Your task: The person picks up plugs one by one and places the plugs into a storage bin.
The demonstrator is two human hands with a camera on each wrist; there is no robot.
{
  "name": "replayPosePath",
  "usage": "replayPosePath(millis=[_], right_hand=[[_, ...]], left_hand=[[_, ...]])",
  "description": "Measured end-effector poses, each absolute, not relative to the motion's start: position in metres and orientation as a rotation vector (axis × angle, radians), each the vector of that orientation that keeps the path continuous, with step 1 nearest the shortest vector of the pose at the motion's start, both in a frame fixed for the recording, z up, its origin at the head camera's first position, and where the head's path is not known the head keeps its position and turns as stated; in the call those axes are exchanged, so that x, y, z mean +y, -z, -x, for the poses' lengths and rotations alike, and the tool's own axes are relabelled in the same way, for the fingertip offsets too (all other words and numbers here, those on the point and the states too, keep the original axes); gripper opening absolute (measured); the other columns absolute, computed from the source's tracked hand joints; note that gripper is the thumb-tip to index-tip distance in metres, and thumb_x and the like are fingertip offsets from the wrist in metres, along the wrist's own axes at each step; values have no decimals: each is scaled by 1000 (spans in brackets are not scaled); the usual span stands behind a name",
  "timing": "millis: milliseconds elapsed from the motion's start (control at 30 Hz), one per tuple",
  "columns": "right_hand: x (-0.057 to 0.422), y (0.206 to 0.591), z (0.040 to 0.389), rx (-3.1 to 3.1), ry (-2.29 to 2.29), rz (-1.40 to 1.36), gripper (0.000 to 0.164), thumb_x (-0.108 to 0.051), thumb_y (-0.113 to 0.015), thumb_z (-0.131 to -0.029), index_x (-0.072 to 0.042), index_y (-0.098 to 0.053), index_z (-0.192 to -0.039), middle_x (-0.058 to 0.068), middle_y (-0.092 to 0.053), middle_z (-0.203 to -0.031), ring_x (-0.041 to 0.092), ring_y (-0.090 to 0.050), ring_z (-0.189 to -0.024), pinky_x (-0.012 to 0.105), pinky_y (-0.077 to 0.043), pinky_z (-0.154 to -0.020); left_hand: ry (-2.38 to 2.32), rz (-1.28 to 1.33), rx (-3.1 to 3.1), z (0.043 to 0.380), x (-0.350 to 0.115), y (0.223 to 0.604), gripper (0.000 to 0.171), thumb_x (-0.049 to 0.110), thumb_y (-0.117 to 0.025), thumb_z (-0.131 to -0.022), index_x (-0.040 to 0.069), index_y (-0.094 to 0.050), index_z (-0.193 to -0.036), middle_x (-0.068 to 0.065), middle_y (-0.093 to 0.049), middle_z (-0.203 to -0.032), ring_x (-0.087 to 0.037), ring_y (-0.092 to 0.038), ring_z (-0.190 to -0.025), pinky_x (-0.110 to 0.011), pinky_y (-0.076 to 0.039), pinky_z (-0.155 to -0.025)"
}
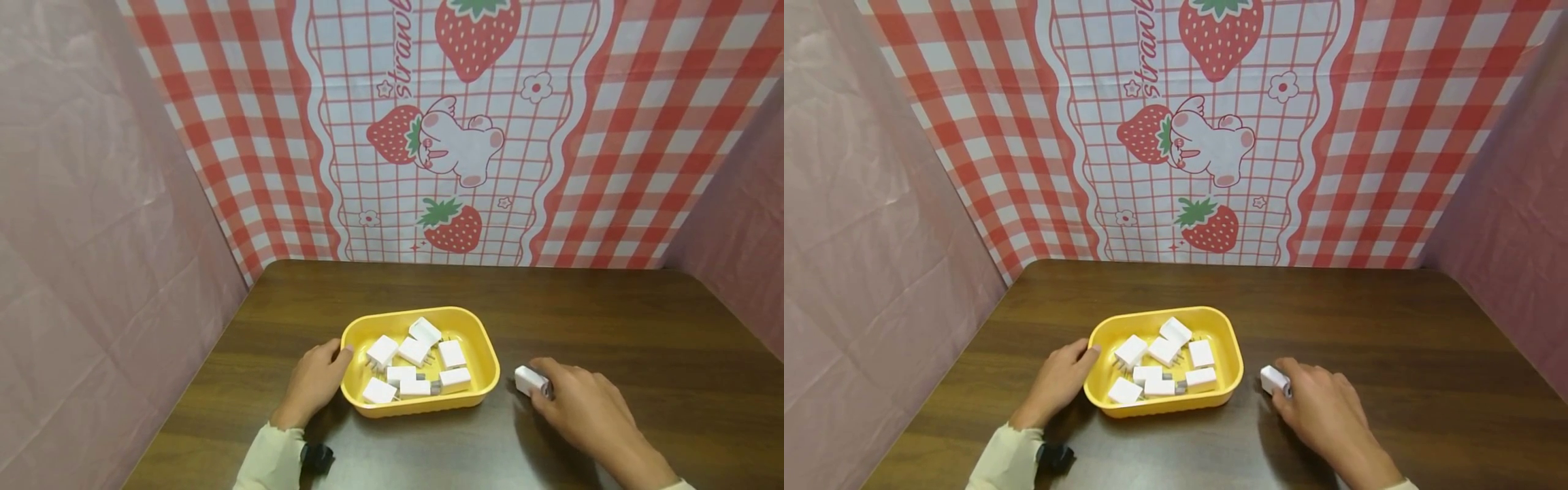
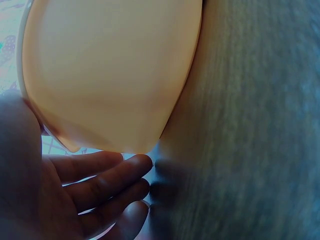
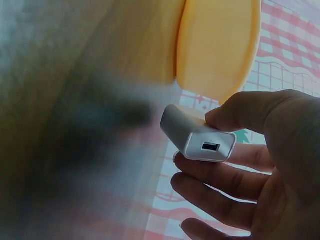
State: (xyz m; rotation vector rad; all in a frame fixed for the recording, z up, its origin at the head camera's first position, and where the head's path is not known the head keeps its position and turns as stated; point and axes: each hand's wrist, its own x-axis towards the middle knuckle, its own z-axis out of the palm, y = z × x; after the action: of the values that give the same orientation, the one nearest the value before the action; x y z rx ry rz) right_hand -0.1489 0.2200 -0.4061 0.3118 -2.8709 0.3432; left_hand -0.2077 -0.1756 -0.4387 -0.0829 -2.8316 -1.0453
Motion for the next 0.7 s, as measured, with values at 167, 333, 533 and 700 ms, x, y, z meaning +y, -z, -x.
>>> replayPosePath(millis=[167,333,533,700], right_hand=[[220,396,154,-2808,-339,-340,35,-26,-79,-81,-13,-69,-112,0,-70,-84,18,-60,-63,45,-45,-54],[219,384,160,-2796,-342,-335,36,-26,-79,-82,-12,-69,-113,1,-71,-85,18,-60,-63,46,-46,-55],[215,372,167,-2748,-333,-348,36,-27,-77,-83,-11,-70,-114,1,-71,-85,17,-60,-65,46,-46,-58],[209,369,172,-2686,-360,-359,36,-27,-78,-82,-11,-69,-113,-1,-68,-80,16,-56,-61,44,-44,-55]], left_hand=[[1040,75,-2835,208,-177,439,23,35,-54,-101,17,-66,-92,1,-55,-73,-19,-51,-72,-38,-41,-67],[1037,91,-2836,209,-176,440,23,36,-54,-101,17,-67,-94,2,-56,-75,-19,-52,-74,-39,-42,-69],[1056,73,-2853,210,-175,441,26,38,-53,-101,17,-68,-98,1,-57,-77,-19,-52,-75,-39,-42,-69],[1049,66,-2859,210,-177,441,27,38,-52,-101,16,-67,-98,1,-57,-77,-19,-51,-75,-39,-42,-69]])
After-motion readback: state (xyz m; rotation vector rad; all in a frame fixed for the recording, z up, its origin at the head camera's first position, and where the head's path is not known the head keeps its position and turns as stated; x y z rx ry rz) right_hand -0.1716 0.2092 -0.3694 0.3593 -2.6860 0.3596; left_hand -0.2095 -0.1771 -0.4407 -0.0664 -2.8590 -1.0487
